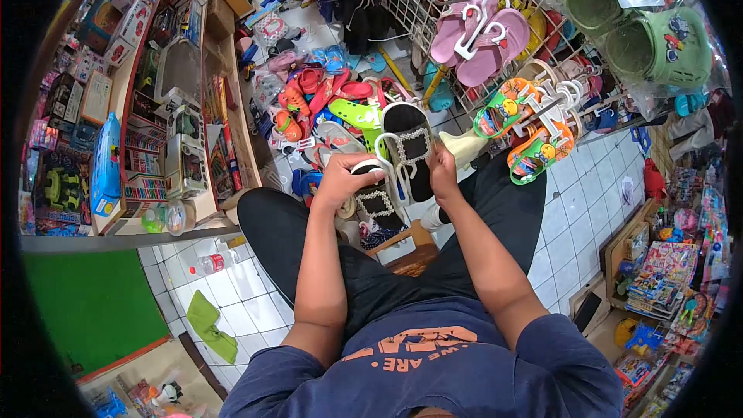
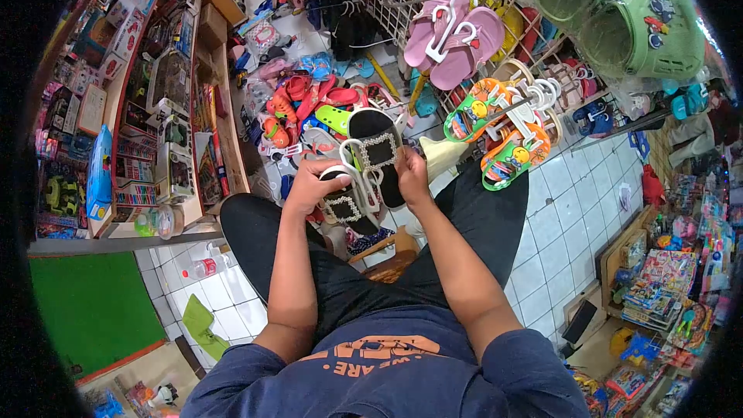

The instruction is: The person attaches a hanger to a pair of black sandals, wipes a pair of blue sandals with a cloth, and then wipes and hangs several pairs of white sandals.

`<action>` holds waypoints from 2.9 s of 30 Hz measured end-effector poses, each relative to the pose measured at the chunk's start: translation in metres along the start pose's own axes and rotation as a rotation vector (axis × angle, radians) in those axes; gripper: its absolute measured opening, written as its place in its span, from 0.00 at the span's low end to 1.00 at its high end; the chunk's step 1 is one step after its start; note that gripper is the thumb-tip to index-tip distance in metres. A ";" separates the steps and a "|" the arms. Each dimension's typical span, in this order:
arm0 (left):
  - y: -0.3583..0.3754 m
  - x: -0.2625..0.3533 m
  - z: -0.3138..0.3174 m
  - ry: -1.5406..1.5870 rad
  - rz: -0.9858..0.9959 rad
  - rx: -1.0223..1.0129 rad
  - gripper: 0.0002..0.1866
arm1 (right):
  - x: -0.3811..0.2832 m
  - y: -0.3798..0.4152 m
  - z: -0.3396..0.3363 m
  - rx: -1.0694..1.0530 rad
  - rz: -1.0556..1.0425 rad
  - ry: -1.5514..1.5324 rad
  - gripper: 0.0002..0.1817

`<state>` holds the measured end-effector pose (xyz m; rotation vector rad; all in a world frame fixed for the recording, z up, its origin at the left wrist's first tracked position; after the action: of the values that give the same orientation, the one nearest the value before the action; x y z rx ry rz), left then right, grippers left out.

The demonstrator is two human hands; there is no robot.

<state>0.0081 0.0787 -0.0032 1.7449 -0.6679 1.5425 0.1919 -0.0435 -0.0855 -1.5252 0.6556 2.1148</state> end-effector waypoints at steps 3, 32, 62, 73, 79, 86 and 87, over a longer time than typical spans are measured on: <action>0.001 -0.004 -0.002 0.015 -0.014 -0.052 0.13 | -0.009 0.003 0.005 -0.075 -0.061 -0.010 0.10; -0.008 -0.016 0.009 0.110 0.090 -0.060 0.20 | -0.004 0.001 0.007 0.081 -0.171 0.422 0.10; -0.004 -0.015 -0.007 0.398 0.177 0.132 0.13 | 0.024 -0.007 -0.008 -0.062 0.590 0.504 0.27; -0.004 -0.017 -0.006 0.318 0.154 -0.013 0.17 | -0.018 0.000 0.006 -0.086 -0.056 0.574 0.08; -0.006 -0.024 -0.003 0.359 0.066 0.137 0.15 | -0.044 0.019 0.027 -0.463 0.058 0.288 0.12; -0.007 -0.030 -0.002 0.425 -0.050 0.086 0.16 | -0.028 0.018 0.026 -0.441 -0.060 0.416 0.11; -0.006 -0.024 -0.001 0.430 -0.073 0.087 0.15 | -0.034 0.021 0.028 -0.442 -0.021 0.407 0.11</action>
<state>0.0088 0.0814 -0.0283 1.4100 -0.3220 1.8380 0.1681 -0.0451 -0.0433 -2.2264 0.3020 2.0369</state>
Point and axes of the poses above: each hand's wrist, its own y-axis away from the middle knuckle, its own z-axis out of the palm, x = y × z, the point moved 1 cm from there along -y, towards the middle knuckle
